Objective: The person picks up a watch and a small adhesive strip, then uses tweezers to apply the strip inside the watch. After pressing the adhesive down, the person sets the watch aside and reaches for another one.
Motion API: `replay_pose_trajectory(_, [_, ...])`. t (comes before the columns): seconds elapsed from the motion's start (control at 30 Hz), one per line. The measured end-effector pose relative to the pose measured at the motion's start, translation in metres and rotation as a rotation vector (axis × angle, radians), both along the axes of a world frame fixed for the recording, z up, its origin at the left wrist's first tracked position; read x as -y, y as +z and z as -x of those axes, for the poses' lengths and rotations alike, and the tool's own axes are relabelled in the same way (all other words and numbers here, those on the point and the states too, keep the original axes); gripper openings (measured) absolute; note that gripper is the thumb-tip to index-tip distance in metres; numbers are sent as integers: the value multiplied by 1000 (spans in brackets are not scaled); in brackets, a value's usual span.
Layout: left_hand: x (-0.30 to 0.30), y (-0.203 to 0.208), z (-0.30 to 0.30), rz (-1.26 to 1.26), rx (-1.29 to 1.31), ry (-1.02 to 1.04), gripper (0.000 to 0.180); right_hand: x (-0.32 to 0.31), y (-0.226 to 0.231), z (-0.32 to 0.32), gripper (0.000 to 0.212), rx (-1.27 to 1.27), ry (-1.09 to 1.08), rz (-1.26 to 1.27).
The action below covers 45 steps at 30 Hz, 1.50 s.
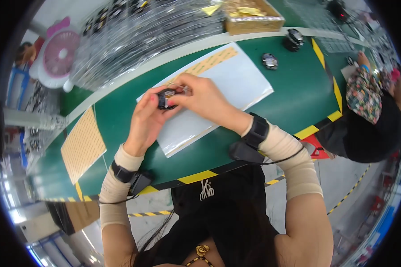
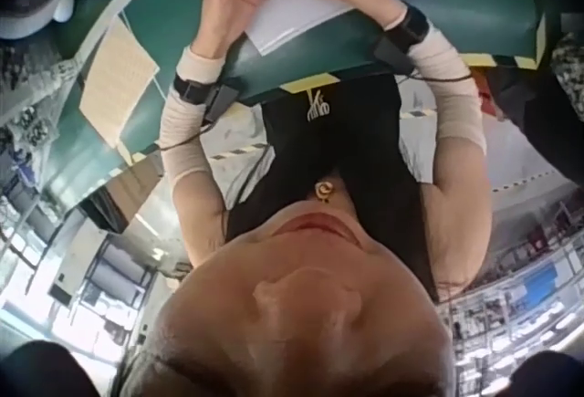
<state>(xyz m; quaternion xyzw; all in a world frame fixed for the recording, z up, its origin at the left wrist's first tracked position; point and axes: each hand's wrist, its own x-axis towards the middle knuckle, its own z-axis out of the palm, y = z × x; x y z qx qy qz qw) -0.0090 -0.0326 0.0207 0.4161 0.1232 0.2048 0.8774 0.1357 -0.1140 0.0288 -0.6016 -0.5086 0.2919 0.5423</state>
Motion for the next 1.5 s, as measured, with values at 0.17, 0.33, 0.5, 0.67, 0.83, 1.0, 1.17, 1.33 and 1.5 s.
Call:
replay_pose_trajectory(0.17, [10,-4,2,-97,-22,6,27,11,-4,0,20,138,-47,28])
replay_pose_trajectory(0.33, [8,-2,-10,44,-18,148,29,6,-6,1,26,399,-138,-135])
replay_pose_trajectory(0.5, [5,-7,-5,113,-79,36,30,20,-10,4,31,798,-140,-280])
replay_pose_trajectory(0.67, [12,4,-4,94,-159,-25,31,36,0,-50,30,837,-508,-238])
replay_pose_trajectory(0.83, [4,10,-3,-17,-243,59,29,76,-1,-130,27,1002,-787,47])
replay_pose_trajectory(1.0, [-20,13,17,-385,-401,14,25,81,-8,-146,23,1252,-817,12])
replay_pose_trajectory(1.17, [-11,25,52,-1700,-821,226,25,54,38,-91,25,399,-589,-252])
replay_pose_trajectory(1.33, [-16,3,60,-2081,-644,229,35,9,7,-37,22,-514,-68,112])
replay_pose_trajectory(1.5, [-19,7,58,-2118,-612,99,42,-1,-10,-27,17,-489,-100,165])
